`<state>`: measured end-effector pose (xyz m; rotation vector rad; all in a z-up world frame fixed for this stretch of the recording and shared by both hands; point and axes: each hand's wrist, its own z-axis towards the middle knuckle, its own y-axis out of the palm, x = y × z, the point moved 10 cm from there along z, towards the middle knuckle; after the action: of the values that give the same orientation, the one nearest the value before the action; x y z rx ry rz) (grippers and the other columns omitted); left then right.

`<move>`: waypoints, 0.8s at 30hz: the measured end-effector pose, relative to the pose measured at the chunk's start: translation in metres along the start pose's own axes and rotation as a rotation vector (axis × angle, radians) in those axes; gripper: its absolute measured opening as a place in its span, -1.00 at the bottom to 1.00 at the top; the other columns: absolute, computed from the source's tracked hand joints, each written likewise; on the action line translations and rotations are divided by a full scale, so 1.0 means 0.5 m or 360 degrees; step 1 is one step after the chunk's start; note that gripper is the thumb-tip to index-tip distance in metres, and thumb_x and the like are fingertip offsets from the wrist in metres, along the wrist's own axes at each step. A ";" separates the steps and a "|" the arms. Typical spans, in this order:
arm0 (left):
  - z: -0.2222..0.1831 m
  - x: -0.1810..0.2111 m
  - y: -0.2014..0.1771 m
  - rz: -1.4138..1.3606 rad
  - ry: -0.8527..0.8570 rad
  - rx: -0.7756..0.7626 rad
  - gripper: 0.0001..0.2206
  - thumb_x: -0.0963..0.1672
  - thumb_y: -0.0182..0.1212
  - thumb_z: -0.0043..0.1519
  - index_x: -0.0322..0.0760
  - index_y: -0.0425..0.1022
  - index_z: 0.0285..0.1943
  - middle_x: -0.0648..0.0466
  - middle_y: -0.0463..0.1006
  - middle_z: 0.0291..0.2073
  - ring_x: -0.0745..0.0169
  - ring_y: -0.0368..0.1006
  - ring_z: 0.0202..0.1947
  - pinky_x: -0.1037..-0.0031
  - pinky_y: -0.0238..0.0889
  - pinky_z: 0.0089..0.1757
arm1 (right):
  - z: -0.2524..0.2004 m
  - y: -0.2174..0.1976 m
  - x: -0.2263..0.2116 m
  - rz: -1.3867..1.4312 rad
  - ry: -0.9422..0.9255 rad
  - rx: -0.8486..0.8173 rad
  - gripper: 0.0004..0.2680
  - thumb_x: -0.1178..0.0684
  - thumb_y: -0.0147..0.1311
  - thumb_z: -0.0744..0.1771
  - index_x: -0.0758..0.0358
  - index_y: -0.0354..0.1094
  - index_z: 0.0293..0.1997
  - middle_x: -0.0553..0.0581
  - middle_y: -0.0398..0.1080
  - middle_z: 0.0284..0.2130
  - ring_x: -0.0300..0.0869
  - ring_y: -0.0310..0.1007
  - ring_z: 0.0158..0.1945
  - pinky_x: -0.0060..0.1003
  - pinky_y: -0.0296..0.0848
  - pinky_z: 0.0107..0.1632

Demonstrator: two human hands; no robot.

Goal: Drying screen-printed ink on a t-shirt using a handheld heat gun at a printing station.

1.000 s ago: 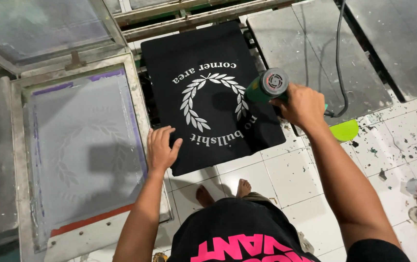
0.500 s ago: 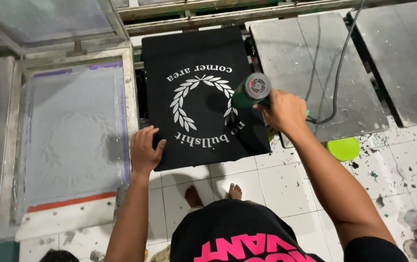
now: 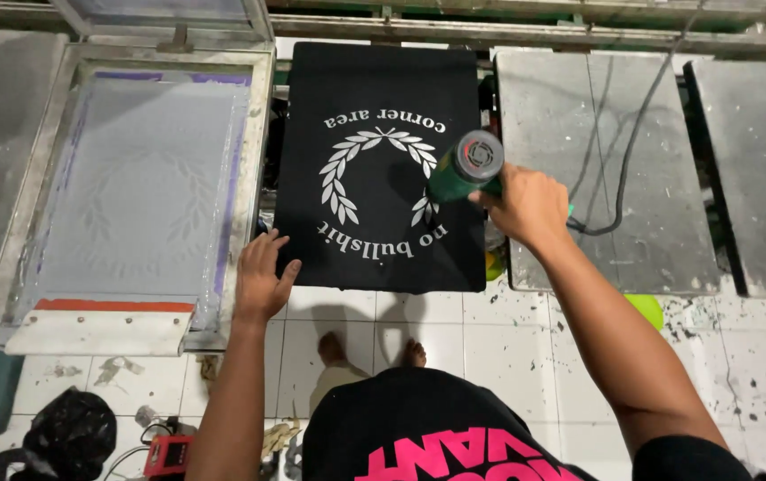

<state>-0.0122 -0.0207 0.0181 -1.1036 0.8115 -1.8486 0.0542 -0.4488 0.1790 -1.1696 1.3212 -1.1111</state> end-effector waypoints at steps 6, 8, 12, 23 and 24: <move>0.013 0.004 0.005 -0.0057 0.0030 -0.0088 -0.56 0.14 0.12 0.31 -0.07 0.44 0.23 0.01 0.48 0.20 -0.05 0.36 0.27 0.11 0.07 0.29 | -0.008 0.000 -0.017 0.0060 -0.0013 -0.0063 -0.68 -0.31 0.19 0.33 0.17 0.47 -0.17 0.20 0.56 -0.34 0.23 0.62 -0.15 0.07 0.54 -0.12; 0.034 0.006 0.004 -0.0088 0.0057 -0.0108 -0.55 0.14 0.11 0.31 -0.09 0.44 0.23 0.00 0.48 0.19 -0.04 0.36 0.27 0.10 0.07 0.28 | 0.015 0.008 -0.011 0.0016 0.0016 -0.0023 -0.67 -0.32 0.20 0.32 0.16 0.46 -0.16 0.20 0.56 -0.34 0.24 0.62 -0.16 0.10 0.54 -0.14; 0.074 0.019 -0.029 -0.0260 0.0071 -0.0195 -0.58 0.09 0.10 0.36 -0.16 0.45 0.24 -0.07 0.48 0.18 -0.10 0.34 0.28 0.06 0.05 0.28 | 0.047 0.053 0.006 -0.0037 0.0104 -0.0008 -0.64 -0.34 0.18 0.30 0.17 0.45 -0.14 0.22 0.56 -0.31 0.28 0.61 -0.15 0.19 0.53 -0.13; 0.124 -0.042 0.051 -0.0250 0.0252 -0.0510 -0.56 0.10 0.05 0.36 -0.09 0.32 0.34 -0.03 0.36 0.30 -0.11 0.21 0.37 -0.03 -0.06 0.34 | -0.005 0.038 -0.065 -0.0019 0.0245 -0.0069 -0.69 -0.26 0.17 0.33 0.20 0.47 -0.08 0.22 0.56 -0.32 0.21 0.63 -0.16 0.09 0.56 -0.14; 0.130 -0.048 0.058 -0.0241 0.0263 -0.0526 -0.55 0.11 0.04 0.36 -0.10 0.33 0.34 -0.04 0.36 0.30 -0.12 0.21 0.37 -0.03 -0.06 0.34 | -0.004 0.033 -0.071 -0.0059 0.0255 -0.0061 -0.70 -0.24 0.17 0.34 0.19 0.47 -0.06 0.22 0.56 -0.31 0.20 0.63 -0.15 0.10 0.56 -0.14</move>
<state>0.0625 -0.0203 0.0114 -1.2556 1.1906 -1.9985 0.0518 -0.4117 0.1667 -1.1567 1.4539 -1.2317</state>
